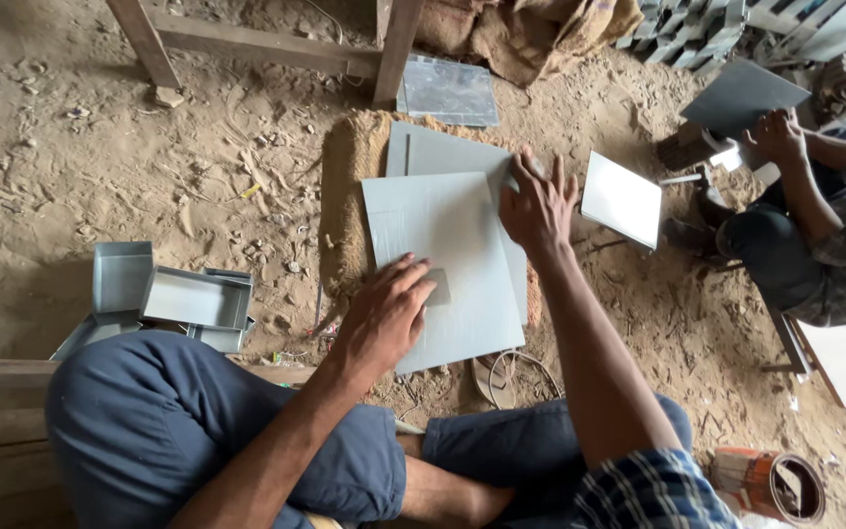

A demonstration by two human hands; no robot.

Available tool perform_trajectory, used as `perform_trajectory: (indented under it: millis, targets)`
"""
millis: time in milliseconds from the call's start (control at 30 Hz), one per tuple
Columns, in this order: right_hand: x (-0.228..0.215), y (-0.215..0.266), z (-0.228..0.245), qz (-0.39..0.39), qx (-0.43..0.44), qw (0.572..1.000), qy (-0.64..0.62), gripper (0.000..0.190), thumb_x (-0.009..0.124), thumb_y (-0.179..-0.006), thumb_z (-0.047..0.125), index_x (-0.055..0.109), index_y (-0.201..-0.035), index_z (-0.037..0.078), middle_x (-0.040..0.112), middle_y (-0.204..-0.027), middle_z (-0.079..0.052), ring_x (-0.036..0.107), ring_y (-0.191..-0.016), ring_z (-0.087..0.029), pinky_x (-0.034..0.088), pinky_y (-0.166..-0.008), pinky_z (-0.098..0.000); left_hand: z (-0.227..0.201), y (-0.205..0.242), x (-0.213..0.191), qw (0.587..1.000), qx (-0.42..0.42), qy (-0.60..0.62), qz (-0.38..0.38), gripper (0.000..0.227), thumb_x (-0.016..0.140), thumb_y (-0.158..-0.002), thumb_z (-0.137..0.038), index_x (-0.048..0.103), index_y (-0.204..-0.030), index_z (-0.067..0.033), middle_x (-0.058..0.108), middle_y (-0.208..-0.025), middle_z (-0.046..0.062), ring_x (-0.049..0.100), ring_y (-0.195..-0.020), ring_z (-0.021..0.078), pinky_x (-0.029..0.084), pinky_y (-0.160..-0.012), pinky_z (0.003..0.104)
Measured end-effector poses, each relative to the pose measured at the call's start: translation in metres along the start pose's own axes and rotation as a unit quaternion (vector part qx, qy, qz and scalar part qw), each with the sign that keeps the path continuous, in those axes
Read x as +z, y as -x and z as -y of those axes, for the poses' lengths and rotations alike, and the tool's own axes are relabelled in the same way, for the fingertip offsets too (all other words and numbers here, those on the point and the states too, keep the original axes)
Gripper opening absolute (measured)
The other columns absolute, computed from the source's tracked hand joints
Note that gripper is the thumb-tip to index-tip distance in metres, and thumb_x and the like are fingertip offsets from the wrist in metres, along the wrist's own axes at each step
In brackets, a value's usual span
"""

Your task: The person sits cross-legged on the ground and uses a sanding disc to rub the surface of a rectangular metal sheet. They repeatedly move the disc across the sheet's surface, occasionally lifting and repositioning the sheet to continue sanding different areas.

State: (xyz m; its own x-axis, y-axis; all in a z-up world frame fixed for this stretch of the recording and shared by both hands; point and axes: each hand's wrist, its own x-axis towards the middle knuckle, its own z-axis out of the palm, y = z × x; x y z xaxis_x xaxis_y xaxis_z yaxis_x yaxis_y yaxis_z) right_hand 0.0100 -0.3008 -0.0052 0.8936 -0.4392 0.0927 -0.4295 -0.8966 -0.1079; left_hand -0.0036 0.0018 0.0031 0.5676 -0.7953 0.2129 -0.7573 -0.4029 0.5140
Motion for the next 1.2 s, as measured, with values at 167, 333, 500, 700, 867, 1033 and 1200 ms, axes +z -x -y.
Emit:
perform_trajectory:
  millis: [167,333,500,700,867,1033,1200]
  targets:
    - [-0.011,0.006,0.001,-0.028,-0.064,0.997,-0.030,0.062,0.053,-0.091,0.028,0.050,-0.150,0.008,0.050,-0.157,-0.011,0.026,-0.152,-0.046,0.018,-0.121,-0.0664,-0.001,0.001,-0.001,1.000,-0.011,0.027,-0.005,0.034,0.072,-0.087,-0.004,0.071,-0.121,-0.0012,0.061,-0.143,0.016,0.051,-0.140,0.0320,0.035,-0.120,0.043]
    - [-0.008,0.016,-0.003,-0.021,-0.010,1.000,0.020,0.057,0.052,-0.096,0.028,0.052,-0.149,0.009,0.050,-0.157,-0.010,0.025,-0.152,-0.048,0.017,-0.118,-0.0707,0.002,0.002,0.009,1.000,0.001,-0.013,0.005,0.036,0.072,-0.088,-0.007,0.070,-0.124,-0.0038,0.059,-0.146,0.015,0.051,-0.140,0.0310,0.035,-0.121,0.044]
    - [-0.002,0.029,-0.001,-0.036,-0.044,0.998,-0.040,0.062,0.052,-0.091,0.024,0.050,-0.151,0.007,0.051,-0.157,-0.011,0.031,-0.148,-0.049,0.024,-0.117,-0.0685,0.006,0.003,0.007,1.000,0.000,0.008,0.002,0.036,0.073,-0.090,-0.015,0.070,-0.123,-0.0024,0.059,-0.144,0.016,0.050,-0.139,0.0318,0.035,-0.119,0.045]
    - [-0.002,0.060,-0.006,-0.009,-0.040,0.989,-0.144,0.058,0.045,-0.099,0.024,0.045,-0.153,0.003,0.047,-0.159,-0.017,0.051,-0.137,-0.044,0.043,-0.108,-0.0583,0.008,0.001,0.011,1.000,0.015,0.009,-0.001,0.042,0.074,-0.091,-0.027,0.068,-0.125,-0.0035,0.054,-0.146,0.016,0.046,-0.138,0.0336,0.031,-0.119,0.050]
    - [-0.006,0.112,0.004,-0.028,-0.055,0.993,-0.103,0.061,0.047,-0.093,0.016,0.047,-0.153,0.004,0.050,-0.157,-0.016,0.038,-0.145,-0.050,0.031,-0.118,-0.0616,0.010,0.005,0.018,0.999,0.032,-0.034,0.012,0.055,0.072,-0.091,-0.038,0.059,-0.136,-0.0086,0.044,-0.150,0.016,0.042,-0.141,0.0346,0.028,-0.120,0.054]
    - [-0.023,0.169,0.012,-0.045,-0.039,0.989,-0.132,0.069,0.050,-0.087,0.014,0.044,-0.155,0.001,0.045,-0.160,-0.016,0.033,-0.149,-0.047,0.025,-0.121,-0.0610,0.010,0.006,0.023,0.997,0.046,-0.065,0.000,0.055,0.058,-0.099,-0.046,0.053,-0.144,-0.0148,0.042,-0.154,0.016,0.040,-0.142,0.0353,0.023,-0.121,0.058]
    - [-0.036,0.198,0.011,-0.042,-0.015,0.986,-0.160,0.072,0.051,-0.082,0.010,0.047,-0.153,0.004,0.044,-0.161,-0.013,0.029,-0.153,-0.044,0.020,-0.123,-0.0590,0.009,0.008,0.023,0.997,0.052,-0.061,-0.002,0.052,0.052,-0.103,-0.044,0.052,-0.147,-0.0157,0.043,-0.155,0.015,0.039,-0.145,0.0354,0.022,-0.122,0.057]
